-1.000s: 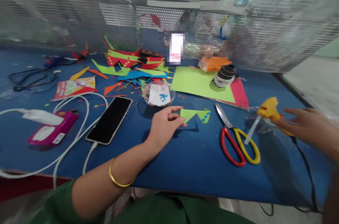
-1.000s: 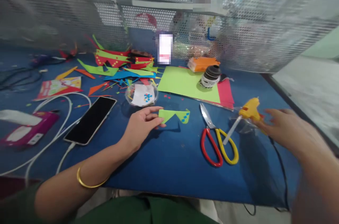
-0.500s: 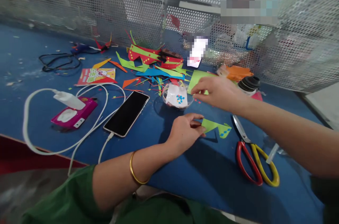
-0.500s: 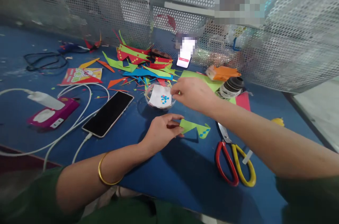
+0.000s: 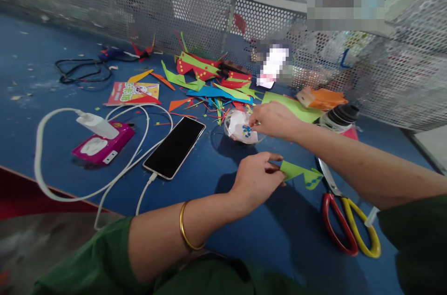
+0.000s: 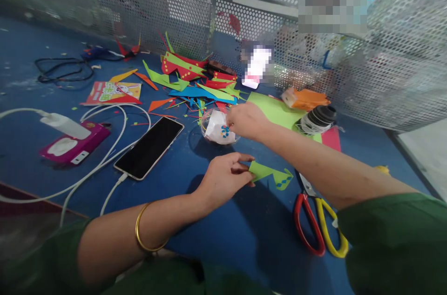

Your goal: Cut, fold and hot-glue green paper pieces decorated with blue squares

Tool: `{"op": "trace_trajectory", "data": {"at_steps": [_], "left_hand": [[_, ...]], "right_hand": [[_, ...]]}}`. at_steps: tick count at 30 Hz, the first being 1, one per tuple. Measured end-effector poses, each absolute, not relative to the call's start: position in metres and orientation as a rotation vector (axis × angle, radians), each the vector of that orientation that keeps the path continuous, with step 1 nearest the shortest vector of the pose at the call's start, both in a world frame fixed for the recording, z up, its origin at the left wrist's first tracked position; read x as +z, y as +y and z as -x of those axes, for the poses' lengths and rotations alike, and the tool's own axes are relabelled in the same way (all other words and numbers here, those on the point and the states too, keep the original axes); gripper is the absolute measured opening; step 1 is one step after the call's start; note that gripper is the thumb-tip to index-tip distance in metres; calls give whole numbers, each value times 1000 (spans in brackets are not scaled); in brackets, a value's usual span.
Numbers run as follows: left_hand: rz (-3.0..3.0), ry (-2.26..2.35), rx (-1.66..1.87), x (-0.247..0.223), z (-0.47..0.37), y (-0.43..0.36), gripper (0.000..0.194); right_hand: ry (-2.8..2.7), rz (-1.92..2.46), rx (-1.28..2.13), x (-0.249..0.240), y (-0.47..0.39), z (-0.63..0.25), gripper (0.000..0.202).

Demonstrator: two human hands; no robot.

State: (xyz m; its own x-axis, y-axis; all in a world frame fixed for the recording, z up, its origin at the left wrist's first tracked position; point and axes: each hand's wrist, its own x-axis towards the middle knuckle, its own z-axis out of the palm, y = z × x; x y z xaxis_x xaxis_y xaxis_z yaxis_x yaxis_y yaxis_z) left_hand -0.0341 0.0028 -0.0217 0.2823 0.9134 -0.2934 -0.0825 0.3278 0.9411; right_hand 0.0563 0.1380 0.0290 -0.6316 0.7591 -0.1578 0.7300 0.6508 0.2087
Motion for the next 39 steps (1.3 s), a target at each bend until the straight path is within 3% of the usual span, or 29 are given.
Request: {"op": "trace_trajectory", "data": {"at_steps": [16, 28, 30, 35, 39], "left_hand": [[-1048, 1092, 853, -22, 34, 2, 37], [-1057, 1079, 859, -25, 35, 3, 38], [-1035, 1074, 875, -26, 34, 5, 37], [-972, 1076, 905, -24, 35, 9, 33], [-941, 1088, 960, -18, 36, 10, 30]], "right_hand": [[2733, -1147, 179, 29, 137, -56, 23], [2851, -1439, -137, 32, 137, -66, 21], [2859, -1563, -289, 37, 136, -71, 19], [2831, -1897, -1072, 58, 110, -89, 7], [2785, -2154, -1459, 63, 64, -102, 14]]}}
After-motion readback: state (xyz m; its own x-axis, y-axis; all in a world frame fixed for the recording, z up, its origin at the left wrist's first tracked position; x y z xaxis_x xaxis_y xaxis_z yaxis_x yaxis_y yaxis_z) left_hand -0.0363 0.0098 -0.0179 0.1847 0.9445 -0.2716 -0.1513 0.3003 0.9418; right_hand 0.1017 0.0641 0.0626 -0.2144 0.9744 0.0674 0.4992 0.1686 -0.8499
